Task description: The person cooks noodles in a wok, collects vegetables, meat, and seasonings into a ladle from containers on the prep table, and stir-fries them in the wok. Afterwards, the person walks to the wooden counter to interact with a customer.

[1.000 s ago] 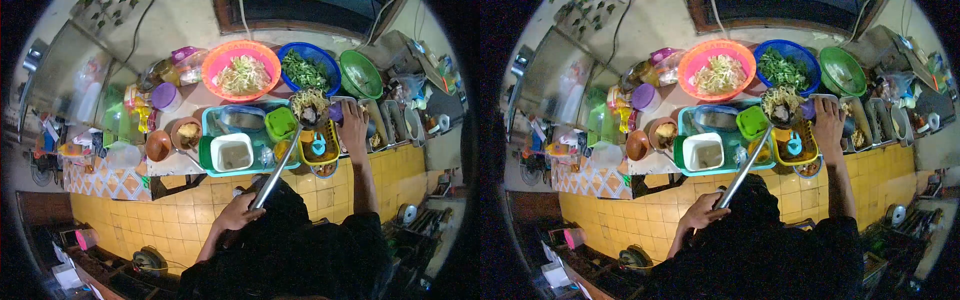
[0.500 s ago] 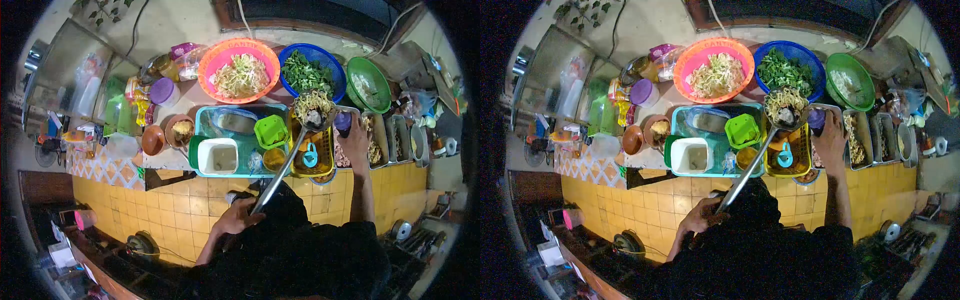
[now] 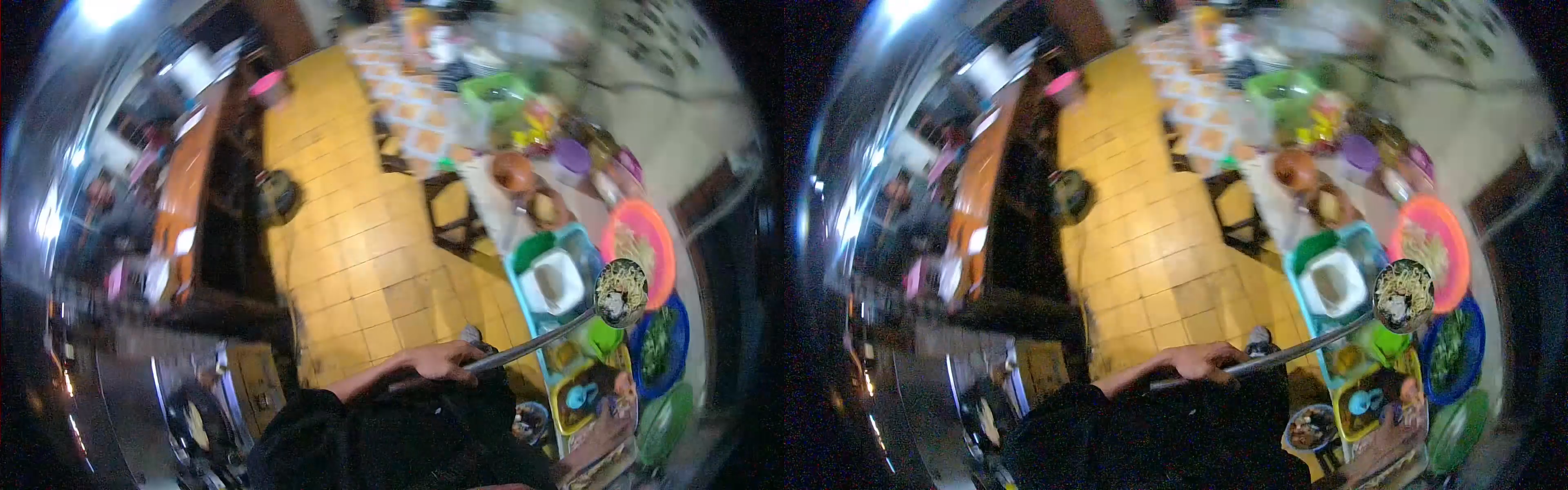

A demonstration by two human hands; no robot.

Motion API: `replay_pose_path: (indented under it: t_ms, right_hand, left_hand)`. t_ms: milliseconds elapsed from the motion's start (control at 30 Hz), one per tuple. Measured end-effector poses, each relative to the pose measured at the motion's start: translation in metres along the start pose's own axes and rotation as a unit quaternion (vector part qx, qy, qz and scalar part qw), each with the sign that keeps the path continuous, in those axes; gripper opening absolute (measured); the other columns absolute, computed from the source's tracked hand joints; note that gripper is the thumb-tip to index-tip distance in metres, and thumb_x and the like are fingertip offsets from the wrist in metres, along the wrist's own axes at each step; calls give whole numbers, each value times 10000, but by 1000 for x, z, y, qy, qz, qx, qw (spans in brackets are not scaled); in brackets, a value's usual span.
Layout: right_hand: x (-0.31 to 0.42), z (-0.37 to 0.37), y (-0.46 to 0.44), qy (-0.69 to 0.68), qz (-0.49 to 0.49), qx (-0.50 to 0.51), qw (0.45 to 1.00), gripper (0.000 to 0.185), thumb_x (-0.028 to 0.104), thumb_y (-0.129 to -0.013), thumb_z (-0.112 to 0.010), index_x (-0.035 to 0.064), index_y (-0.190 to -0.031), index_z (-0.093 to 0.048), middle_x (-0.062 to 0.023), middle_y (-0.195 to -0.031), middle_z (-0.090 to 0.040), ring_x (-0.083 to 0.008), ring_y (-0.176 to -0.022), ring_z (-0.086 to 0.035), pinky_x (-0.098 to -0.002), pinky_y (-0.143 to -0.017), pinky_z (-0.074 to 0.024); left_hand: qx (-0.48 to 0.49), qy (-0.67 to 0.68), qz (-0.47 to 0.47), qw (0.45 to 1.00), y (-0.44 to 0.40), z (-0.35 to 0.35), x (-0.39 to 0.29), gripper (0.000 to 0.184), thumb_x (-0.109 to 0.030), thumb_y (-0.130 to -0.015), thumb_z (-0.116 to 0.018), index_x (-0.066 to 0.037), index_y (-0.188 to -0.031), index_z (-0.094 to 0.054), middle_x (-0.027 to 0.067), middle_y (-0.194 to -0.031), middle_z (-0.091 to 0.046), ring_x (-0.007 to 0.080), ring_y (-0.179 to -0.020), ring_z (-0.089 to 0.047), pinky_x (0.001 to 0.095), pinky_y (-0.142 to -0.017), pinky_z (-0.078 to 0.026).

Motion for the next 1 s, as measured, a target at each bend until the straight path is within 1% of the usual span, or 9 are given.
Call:
replay_pose_path:
  t_ms: [67, 167, 233, 267, 333, 433, 567, 800, 1000]
  right_hand:
    - [-18, -33, -34, -20, -46, 94, 994, 635, 406, -796, -635, -25, -1219, -439, -230, -1257, -449, -322, -1166, -444, -418, -927, -405]
    - [101, -50, -61, -9, 172, -94, 981, 560, 370, -859, -565, -1, -1251, -420, -179, -1244, -477, -329, -1134, -472, -405, -913, -407]
    - [199, -88, -48, -318, 177, 112, 924, 559, 334, -852, -593, 0, -1260, -409, -161, -1232, -486, -283, -1068, -501, -398, -851, -429]
    - [268, -80, -10, -292, 250, 194, 902, 530, 289, -840, -618, 18, -1251, -423, -147, -1185, -503, -244, -1016, -513, -376, -810, -436]
    - [378, -84, 92, -309, 371, 402, 778, 331, 138, -818, -599, 8, -1109, -513, -108, -975, -560, -163, -859, -544, -289, -754, -455]
    - [457, -47, 248, -196, 562, 596, 539, 386, 232, -774, -675, 29, -1077, -549, -140, -897, -639, -227, -844, -622, -317, -741, -480]
    - [480, -44, 386, -112, 722, 626, 272, 452, 383, -802, -634, 51, -1096, -551, -159, -917, -645, -306, -860, -626, -373, -749, -495]
    - [511, -182, 532, 108, 794, 558, 214, 542, 456, -795, -596, 49, -1148, -538, -150, -973, -646, -302, -921, -614, -374, -795, -481]
    - [515, -346, 561, 79, 749, 520, 404, 438, 396, -755, -547, 9, -935, -643, -220, -920, -631, -356, -894, -602, -403, -783, -479]
  left_hand:
    - [-68, 73, 65, 993, 55, -1, 0, 471, -193, -768, -622, 32, -1167, -515, 76, -876, -605, 112, -736, -515, 269, -640, -432]
    - [-228, 154, 97, 957, 135, -10, 12, 436, -195, -781, -617, 15, -1150, -517, 47, -828, -588, 96, -711, -510, 255, -619, -428]
    - [-328, 173, 89, 924, 184, -26, 37, 389, -197, -789, -613, 3, -1110, -523, 29, -795, -566, 87, -691, -503, 246, -596, -419]
    - [-394, 194, 85, 894, 207, -38, 51, 343, -199, -797, -610, -8, -1070, -528, 12, -763, -544, 77, -670, -496, 236, -574, -411]
    - [-493, 217, 22, 842, 245, -58, 68, 235, -189, -810, -602, -36, -969, -519, -4, -690, -503, 70, -595, -474, 218, -514, -382]
    - [-644, 276, 23, 713, 297, -76, 80, 165, -176, -798, -600, -50, -798, -492, 2, -626, -501, 85, -517, -464, 237, -459, -376]
    - [-816, 253, 19, 520, 381, -119, 82, 141, -140, -795, -595, -45, -806, -492, 11, -627, -513, 93, -527, -486, 231, -475, -401]
    - [-955, 221, 1, 197, 538, -205, 112, 104, -77, -778, -576, -44, -767, -477, 37, -606, -508, 127, -472, -489, 247, -451, -411]
    - [-961, 262, -82, 37, 680, -233, 188, 164, -123, -783, -583, -59, -687, -466, 47, -583, -495, 154, -441, -476, 273, -405, -398]
Point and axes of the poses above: each hand's wrist, its own y-axis away from the middle knuckle, its own z-axis out of the back of the hand, x = y × z, the point moved 3 cm from there along -y, towards the middle knuckle
